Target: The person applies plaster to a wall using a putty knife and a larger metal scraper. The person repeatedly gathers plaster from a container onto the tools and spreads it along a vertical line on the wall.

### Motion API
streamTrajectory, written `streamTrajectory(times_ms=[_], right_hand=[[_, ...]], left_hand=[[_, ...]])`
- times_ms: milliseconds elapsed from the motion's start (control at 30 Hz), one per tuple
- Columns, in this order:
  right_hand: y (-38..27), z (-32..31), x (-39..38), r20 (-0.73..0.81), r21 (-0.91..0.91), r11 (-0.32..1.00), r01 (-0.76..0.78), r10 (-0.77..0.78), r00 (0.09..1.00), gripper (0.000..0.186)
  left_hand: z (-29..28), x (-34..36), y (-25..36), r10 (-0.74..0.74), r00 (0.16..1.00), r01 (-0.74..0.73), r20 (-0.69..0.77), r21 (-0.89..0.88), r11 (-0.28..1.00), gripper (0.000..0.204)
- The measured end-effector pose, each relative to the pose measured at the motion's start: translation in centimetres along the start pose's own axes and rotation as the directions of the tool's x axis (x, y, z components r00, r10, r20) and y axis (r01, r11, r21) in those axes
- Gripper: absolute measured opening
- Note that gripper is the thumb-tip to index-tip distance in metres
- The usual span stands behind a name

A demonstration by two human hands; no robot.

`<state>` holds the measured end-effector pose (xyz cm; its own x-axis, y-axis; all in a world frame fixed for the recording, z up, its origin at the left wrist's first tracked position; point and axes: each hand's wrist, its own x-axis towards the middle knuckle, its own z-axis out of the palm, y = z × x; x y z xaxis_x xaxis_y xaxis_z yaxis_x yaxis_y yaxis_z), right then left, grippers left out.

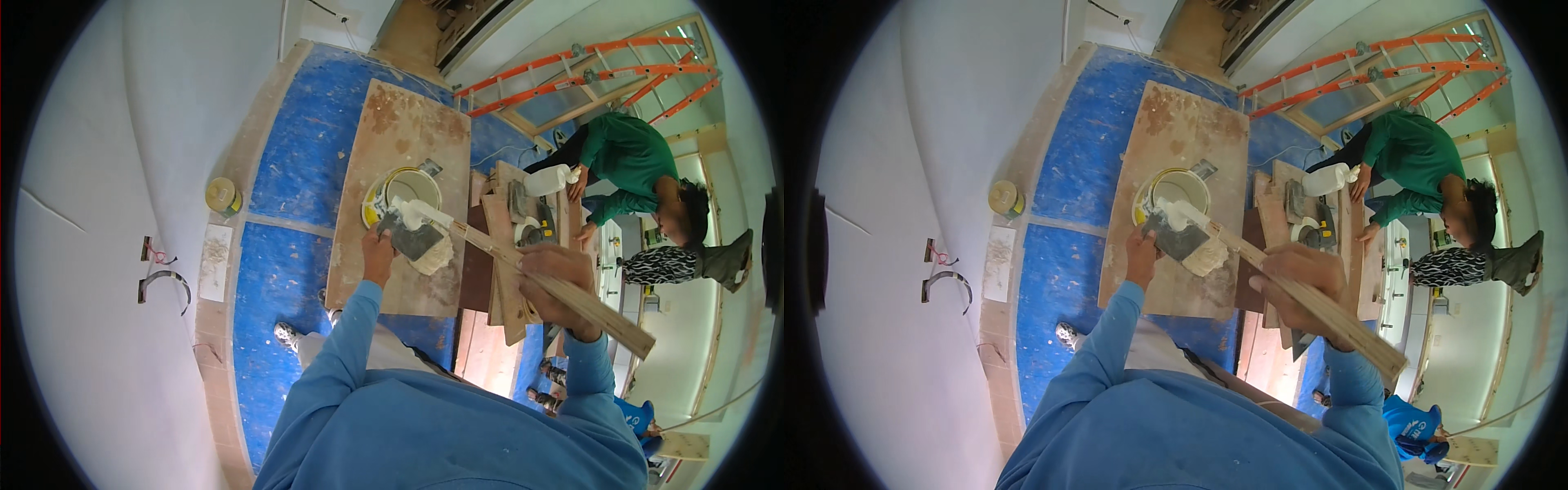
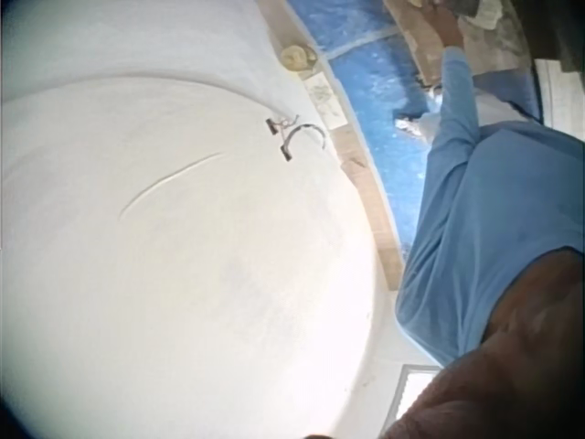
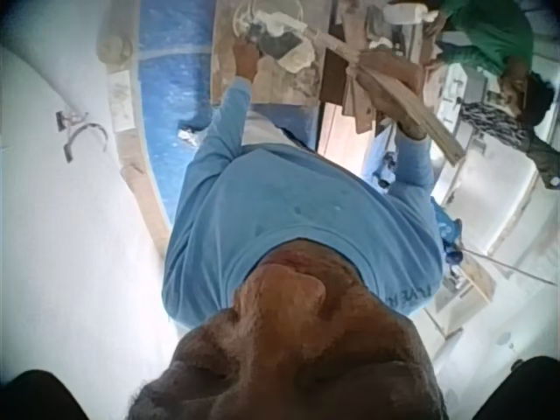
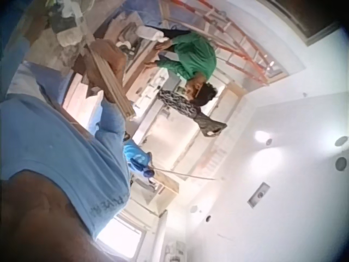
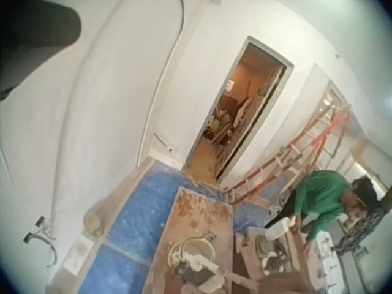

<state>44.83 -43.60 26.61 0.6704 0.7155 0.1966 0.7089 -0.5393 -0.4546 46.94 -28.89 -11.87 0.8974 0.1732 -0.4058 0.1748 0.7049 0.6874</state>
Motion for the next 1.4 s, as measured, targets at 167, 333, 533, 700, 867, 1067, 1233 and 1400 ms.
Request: streamTrajectory(times_ms=[167,333,533,700,867,1067,1233,1400], right_hand=[[1.2,1.0,2.1,0.017,0.037,0.998,-0.041,0.04,0.999,0.018],[2.1,1.6,4.5,0.032,-0.013,0.988,-0.156,0.156,0.987,0.019],[3.7,3.4,7.3,0.024,0.061,0.955,-0.291,0.29,0.957,0.024],[7.9,6.4,8.9,0.07,0.072,0.955,-0.286,0.282,0.957,0.022],[20.3,12.9,7.4,-0.222,0.214,0.96,-0.18,0.227,0.948,0.033],[25.3,15.3,-4.7,0.23,0.506,0.398,-0.765,0.793,0.565,0.058],[25.7,27.9,-21.5,0.52,0.765,-0.421,-0.487,0.85,0.082,0.053],[20.3,32.9,-23.4,0.472,0.846,-0.491,-0.21,0.871,-0.134,0.038]], left_hand=[[0.6,-0.3,0.2,-0.023,1.0,0.024,-0.012,0.125,0.992,0.026],[0.2,0.8,0.1,-0.027,0.999,0.022,0.04,0.122,0.992,0.026],[-0.7,2.0,-0.4,-0.074,0.997,0.073,0.022,0.063,0.995,0.031],[-2.0,2.5,0.3,-0.077,0.994,0.071,0.075,0.082,0.994,0.033],[-1.8,2.8,4.2,-0.108,0.989,0.083,0.105,0.219,0.972,0.03],[1.6,2.5,14.1,0.397,0.829,-0.556,0.394,0.654,0.513,0.023],[7.3,1.1,20.6,0.371,0.492,-0.852,0.787,0.523,0.02,0.035],[8.6,0.0,20.3,0.493,0.375,-0.897,0.785,0.442,-0.021,0.039]])
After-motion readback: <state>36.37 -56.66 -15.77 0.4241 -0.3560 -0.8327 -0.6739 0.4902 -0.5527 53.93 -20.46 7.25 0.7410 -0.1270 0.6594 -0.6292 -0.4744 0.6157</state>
